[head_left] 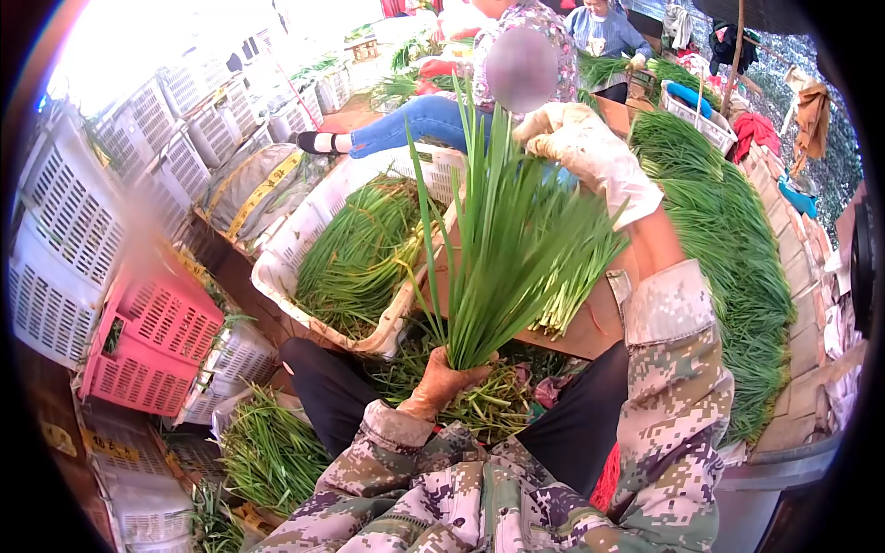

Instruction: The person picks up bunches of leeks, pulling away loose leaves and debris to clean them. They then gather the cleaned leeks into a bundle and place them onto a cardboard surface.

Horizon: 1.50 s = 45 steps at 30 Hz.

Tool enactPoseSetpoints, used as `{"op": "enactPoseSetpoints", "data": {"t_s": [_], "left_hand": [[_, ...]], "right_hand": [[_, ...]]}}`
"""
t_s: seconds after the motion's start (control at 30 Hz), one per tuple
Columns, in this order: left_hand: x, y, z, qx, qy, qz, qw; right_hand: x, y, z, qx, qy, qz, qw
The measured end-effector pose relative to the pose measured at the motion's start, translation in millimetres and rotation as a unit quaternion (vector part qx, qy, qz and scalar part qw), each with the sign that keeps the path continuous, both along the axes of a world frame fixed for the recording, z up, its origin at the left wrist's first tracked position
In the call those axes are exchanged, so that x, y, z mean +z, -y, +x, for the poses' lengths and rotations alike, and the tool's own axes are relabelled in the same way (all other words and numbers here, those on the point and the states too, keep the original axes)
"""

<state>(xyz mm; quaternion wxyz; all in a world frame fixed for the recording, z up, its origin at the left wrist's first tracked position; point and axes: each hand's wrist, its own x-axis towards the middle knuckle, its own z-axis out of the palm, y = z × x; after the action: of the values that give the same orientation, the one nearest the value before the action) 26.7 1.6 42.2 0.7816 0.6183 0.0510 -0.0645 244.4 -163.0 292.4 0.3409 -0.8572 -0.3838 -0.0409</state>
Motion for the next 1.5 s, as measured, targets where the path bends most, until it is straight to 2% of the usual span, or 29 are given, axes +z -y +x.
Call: {"op": "enactPoseSetpoints", "data": {"t_s": [0.07, 0.13, 0.2, 0.23, 0.27, 0.33, 0.47, 0.57, 0.67, 0.73, 0.8, 0.87, 0.9, 0.97, 1.07, 1.1, 1.13, 1.2, 1.27, 1.37, 1.43, 1.47, 1.5], "left_hand": [[5.7, 1.6, 1.5, 0.009, 0.006, -0.072, 0.997], [11.9, 4.0, 3.8, 0.031, 0.004, -0.07, 0.997], [12.1, 6.0, 2.9, 0.052, 0.002, -0.065, 0.997], [5.6, 4.8, 1.4, 0.049, -0.002, -0.028, 0.998], [-4.4, 1.3, -0.8, 0.043, -0.008, 0.009, 0.999], [-22.0, -7.2, -3.9, 0.061, -0.024, -0.007, 0.998], [1.0, -10.4, 3.3, 0.087, -0.06, 0.018, 0.994], [44.3, -1.4, 20.4, 0.081, -0.02, 0.058, 0.995], [79.5, 14.0, 63.2, 0.058, 0.056, 0.105, 0.991], [113.3, 33.7, 99.3, 0.048, 0.095, 0.181, 0.978], [147.7, 64.4, 135.8, 0.042, 0.153, 0.149, 0.976], [165.4, 95.6, 172.0, 0.01, 0.191, 0.12, 0.974], [163.7, 107.5, 190.0, -0.011, 0.196, 0.113, 0.974], [149.4, 133.8, 213.7, -0.015, 0.186, 0.109, 0.976], [76.0, 149.8, 236.8, -0.024, 0.073, 0.128, 0.989], [46.2, 151.1, 238.5, -0.024, 0.012, 0.175, 0.984], [18.1, 151.3, 239.9, -0.024, -0.047, 0.22, 0.974], [-20.3, 147.3, 235.1, -0.029, -0.163, 0.25, 0.954], [-56.9, 135.0, 233.0, -0.012, -0.156, 0.246, 0.957], [-60.8, 132.5, 235.7, 0.002, -0.138, 0.244, 0.96], [-55.0, 129.6, 239.7, -0.013, -0.128, 0.27, 0.954], [-51.9, 128.1, 242.4, -0.011, -0.125, 0.273, 0.954], [-43.7, 129.2, 242.3, -0.025, -0.117, 0.337, 0.934]], "right_hand": [[-11.9, -3.1, -3.8, -0.006, -0.032, 0.198, 0.98], [-14.5, -5.4, -2.3, -0.004, -0.068, 0.237, 0.969], [-11.5, -1.0, -1.0, -0.026, -0.154, 0.381, 0.911], [-11.9, 4.9, 9.1, -0.032, -0.118, 0.436, 0.892], [-11.6, 14.1, 20.1, 0.018, -0.156, 0.482, 0.862], [-6.4, 36.3, 21.0, 0.052, -0.106, 0.503, 0.856], [-18.3, 96.8, -14.3, -0.083, -0.023, 0.427, 0.9], [-66.7, 139.0, -28.2, -0.163, -0.11, 0.368, 0.909], [-131.4, 173.1, -33.8, -0.229, -0.222, 0.406, 0.856], [-181.7, 192.2, -25.3, -0.251, -0.293, 0.473, 0.792], [-219.9, 203.2, -26.3, -0.262, -0.308, 0.511, 0.759], [-249.9, 208.3, -28.6, -0.335, -0.294, 0.501, 0.741], [-262.0, 212.1, -26.0, -0.338, -0.301, 0.505, 0.735], [-281.8, 223.4, -22.1, -0.365, -0.251, 0.439, 0.782], [-267.7, 223.8, -27.6, -0.397, -0.258, 0.402, 0.784], [-271.9, 221.9, -25.3, -0.436, -0.258, 0.335, 0.794], [-275.2, 221.0, -22.5, -0.438, -0.263, 0.336, 0.791], [-277.6, 217.4, -20.9, -0.376, -0.246, 0.362, 0.817], [-273.1, 215.1, -21.1, -0.359, -0.27, 0.352, 0.821], [-276.9, 208.2, -17.5, -0.343, -0.316, 0.384, 0.797], [-275.3, 199.5, -18.6, -0.326, -0.231, 0.375, 0.837], [-274.1, 197.4, -18.7, -0.324, -0.229, 0.379, 0.836], [-263.4, 192.5, -21.9, -0.323, -0.292, 0.334, 0.836]]}}
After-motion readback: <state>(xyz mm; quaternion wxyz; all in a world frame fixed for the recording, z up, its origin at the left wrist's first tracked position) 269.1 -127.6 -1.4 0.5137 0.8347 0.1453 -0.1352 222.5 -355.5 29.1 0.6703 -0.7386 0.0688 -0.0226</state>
